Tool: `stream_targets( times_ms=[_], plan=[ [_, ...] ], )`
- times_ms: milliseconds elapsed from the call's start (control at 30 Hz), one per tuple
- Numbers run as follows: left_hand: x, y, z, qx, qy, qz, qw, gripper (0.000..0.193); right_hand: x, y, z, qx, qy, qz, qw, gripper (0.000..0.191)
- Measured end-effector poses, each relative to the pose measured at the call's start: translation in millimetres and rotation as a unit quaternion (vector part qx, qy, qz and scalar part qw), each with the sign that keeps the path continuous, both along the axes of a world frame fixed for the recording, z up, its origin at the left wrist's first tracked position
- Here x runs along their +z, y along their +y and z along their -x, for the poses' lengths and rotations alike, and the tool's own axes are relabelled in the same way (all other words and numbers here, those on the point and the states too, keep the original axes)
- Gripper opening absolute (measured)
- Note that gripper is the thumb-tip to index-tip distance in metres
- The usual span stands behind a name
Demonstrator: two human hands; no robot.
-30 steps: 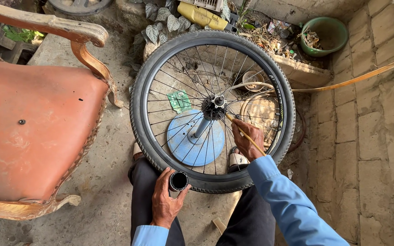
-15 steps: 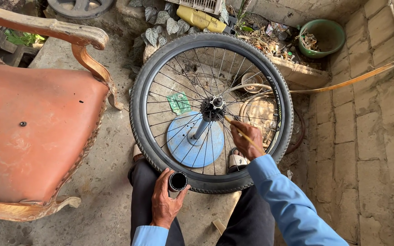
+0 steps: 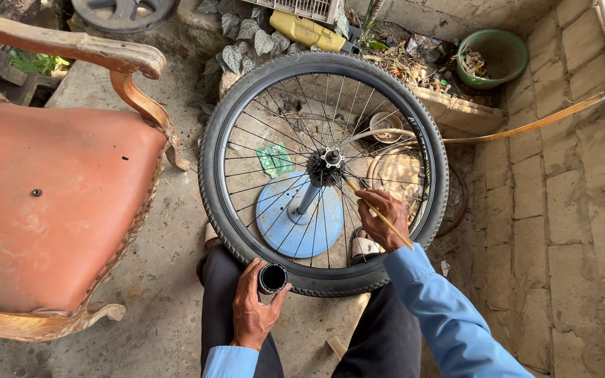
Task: The person sits on a chair with a bicycle wheel resting across their lap and applies black paint to the tire sidewall using a brush, dipping the brush into a paint can held in the other hand and working around the tire as the wheel is turned.
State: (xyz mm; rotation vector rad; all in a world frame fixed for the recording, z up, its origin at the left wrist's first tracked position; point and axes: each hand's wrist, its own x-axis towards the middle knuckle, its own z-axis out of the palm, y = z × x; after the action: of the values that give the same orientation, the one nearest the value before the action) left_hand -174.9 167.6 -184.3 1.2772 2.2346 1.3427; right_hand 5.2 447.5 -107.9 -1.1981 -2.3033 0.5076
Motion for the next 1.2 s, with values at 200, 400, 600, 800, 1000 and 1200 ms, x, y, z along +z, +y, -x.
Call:
stream_targets(
  times_ms=[200,400,600,800,1000,1200],
  plan=[
    [4,-1,-2,0.002,-0.001,0.006,1.0,0.071,7,0,3,0.067,-0.008,-0.051,0.996,0.018],
    [7,-1,-4,-0.001,0.009,-0.003,1.0,0.07,18,5,-9,0.012,-0.007,0.074,0.997,0.019],
    [11,-2,-11,0.001,0.01,-0.008,1.0,0.07,19,6,-11,0.053,0.045,0.045,0.997,0.02],
    [16,-3,-15,0.004,0.005,-0.001,1.0,0.07,23,12,-19,0.076,0.01,-0.014,0.997,0.018],
    [17,-4,-18,0.002,0.004,-0.001,1.0,0.071,31,2,-32,0.076,0.037,0.017,0.996,0.019],
    [14,-11,-20,0.006,0.013,-0.01,1.0,0.07,41,-78,-84,-0.01,0.224,0.04,0.974,0.023]
  ],
)
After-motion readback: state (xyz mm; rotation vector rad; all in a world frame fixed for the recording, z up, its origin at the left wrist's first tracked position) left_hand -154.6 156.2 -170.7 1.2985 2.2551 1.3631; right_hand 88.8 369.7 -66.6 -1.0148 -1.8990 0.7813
